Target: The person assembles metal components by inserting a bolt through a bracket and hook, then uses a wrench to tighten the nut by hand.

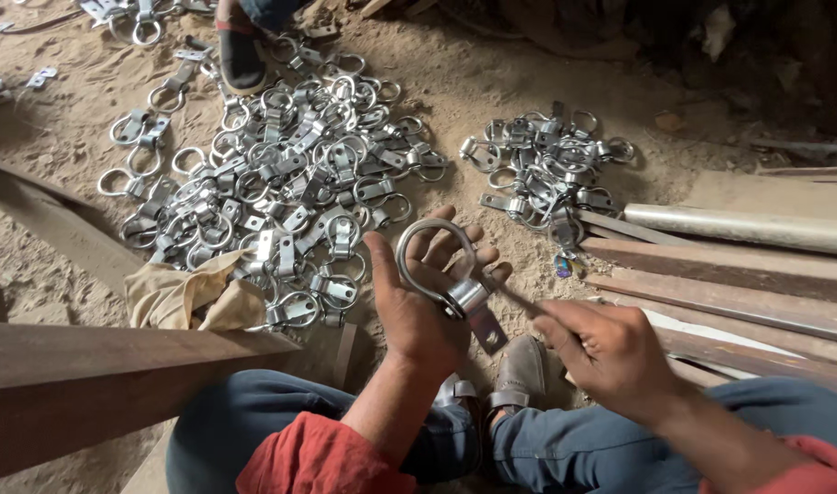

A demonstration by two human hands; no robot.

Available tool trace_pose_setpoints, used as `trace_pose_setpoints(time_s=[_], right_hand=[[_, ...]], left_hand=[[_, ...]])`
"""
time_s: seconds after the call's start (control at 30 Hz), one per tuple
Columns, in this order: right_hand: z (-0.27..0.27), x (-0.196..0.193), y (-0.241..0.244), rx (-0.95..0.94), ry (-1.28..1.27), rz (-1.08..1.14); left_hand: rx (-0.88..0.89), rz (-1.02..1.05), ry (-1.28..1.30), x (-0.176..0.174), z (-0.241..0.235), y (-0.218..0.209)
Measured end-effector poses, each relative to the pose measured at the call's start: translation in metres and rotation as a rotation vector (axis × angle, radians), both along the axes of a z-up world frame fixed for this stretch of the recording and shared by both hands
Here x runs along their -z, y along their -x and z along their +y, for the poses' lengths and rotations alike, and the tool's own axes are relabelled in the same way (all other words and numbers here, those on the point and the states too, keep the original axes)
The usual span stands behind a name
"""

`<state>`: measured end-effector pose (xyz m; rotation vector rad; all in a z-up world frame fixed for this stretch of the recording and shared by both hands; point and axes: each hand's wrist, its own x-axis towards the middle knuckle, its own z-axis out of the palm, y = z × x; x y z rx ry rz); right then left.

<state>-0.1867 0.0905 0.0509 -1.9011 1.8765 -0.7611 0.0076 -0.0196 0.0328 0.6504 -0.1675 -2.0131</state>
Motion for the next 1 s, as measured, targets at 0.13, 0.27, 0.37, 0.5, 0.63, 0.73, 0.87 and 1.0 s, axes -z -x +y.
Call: trace_pose_setpoints(time_s=[0.13,0.27,0.37,0.5,0.63,0.73,0.87,1.0], right_hand=[[0.006,0.003,0.006,0.103,-0.078,-0.361],[0.0,0.021,0.006,-0.03,0.01,-0.452],[0.001,0.038,-0.009,0.496,-0.495,-1.146],[0.007,0.045,-0.007,0.4,-0.524,-1.451],[0.002,0.02,0.014,0.022,-0.438,-2.185],[0.001,-0.003,0.027,0.027,-0.245,-1.923],[0.002,-0.006,0.025,0.125,-0.259,-1.798],[0.003,-0.007,0.023,0.122,-0.288,-1.794]], left_hand=[[0.028,0.058,0.037,-0.002,0.003,0.003],[0.099,0.155,0.038,-0.009,0.01,0.001],[0.119,0.122,0.028,-0.011,0.01,0.003],[0.111,0.045,0.006,-0.005,0.007,0.001],[0.125,-0.086,0.117,-0.002,0.006,0.004],[0.217,-0.141,0.109,-0.004,0.012,0.004],[0.239,-0.33,0.379,0.0,0.014,0.007],[0.246,-0.792,0.827,-0.005,0.024,0.007]])
